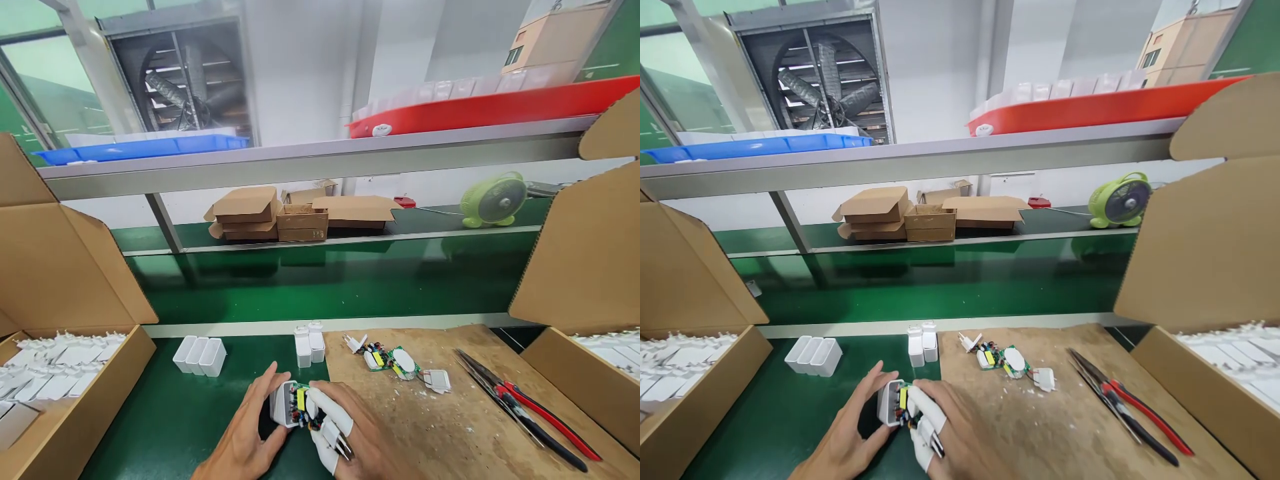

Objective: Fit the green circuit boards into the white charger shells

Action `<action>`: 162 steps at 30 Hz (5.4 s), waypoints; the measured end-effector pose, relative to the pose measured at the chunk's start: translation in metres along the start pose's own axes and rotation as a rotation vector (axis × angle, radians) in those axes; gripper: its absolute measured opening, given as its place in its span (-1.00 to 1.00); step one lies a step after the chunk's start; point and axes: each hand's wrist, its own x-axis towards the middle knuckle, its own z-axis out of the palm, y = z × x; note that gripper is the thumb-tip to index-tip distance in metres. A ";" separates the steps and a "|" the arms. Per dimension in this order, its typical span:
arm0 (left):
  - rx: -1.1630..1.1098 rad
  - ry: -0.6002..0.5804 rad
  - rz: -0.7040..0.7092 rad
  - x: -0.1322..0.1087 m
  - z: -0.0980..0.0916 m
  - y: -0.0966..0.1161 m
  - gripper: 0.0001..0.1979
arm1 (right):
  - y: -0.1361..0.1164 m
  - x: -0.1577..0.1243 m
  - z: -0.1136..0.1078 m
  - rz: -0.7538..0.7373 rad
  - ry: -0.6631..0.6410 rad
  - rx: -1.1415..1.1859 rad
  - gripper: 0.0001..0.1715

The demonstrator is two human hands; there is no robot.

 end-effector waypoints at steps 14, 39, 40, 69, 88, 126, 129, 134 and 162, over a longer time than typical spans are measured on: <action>0.043 0.014 0.089 0.005 -0.002 0.013 -0.15 | -0.009 0.008 -0.005 -0.010 -0.019 -0.020 -0.20; 0.051 0.008 0.091 0.003 -0.003 0.016 -0.19 | -0.009 0.009 -0.003 0.001 -0.076 0.024 -0.31; 0.053 0.010 0.092 0.002 -0.003 0.016 -0.19 | -0.009 0.008 -0.003 0.000 -0.074 0.028 -0.30; 0.029 0.006 0.101 -0.001 -0.003 0.012 -0.22 | -0.011 0.009 -0.006 -0.057 -0.073 0.039 -0.36; 0.002 -0.052 0.095 -0.002 0.004 0.015 -0.22 | -0.002 0.002 0.012 -0.033 -0.095 0.066 -0.23; -0.636 0.247 -0.285 0.021 -0.001 0.022 -0.58 | 0.004 0.011 0.034 0.101 -0.092 0.291 -0.79; -0.669 0.276 -0.286 0.023 0.002 0.025 -0.62 | 0.004 0.007 0.035 0.114 -0.113 0.288 -0.80; -0.785 0.299 -0.298 0.025 0.008 0.028 -0.61 | 0.001 -0.002 0.038 0.060 -0.167 0.021 -0.55; -0.278 0.290 -0.167 0.016 0.011 0.023 -0.61 | -0.002 0.011 0.031 -0.043 -0.168 0.056 -0.44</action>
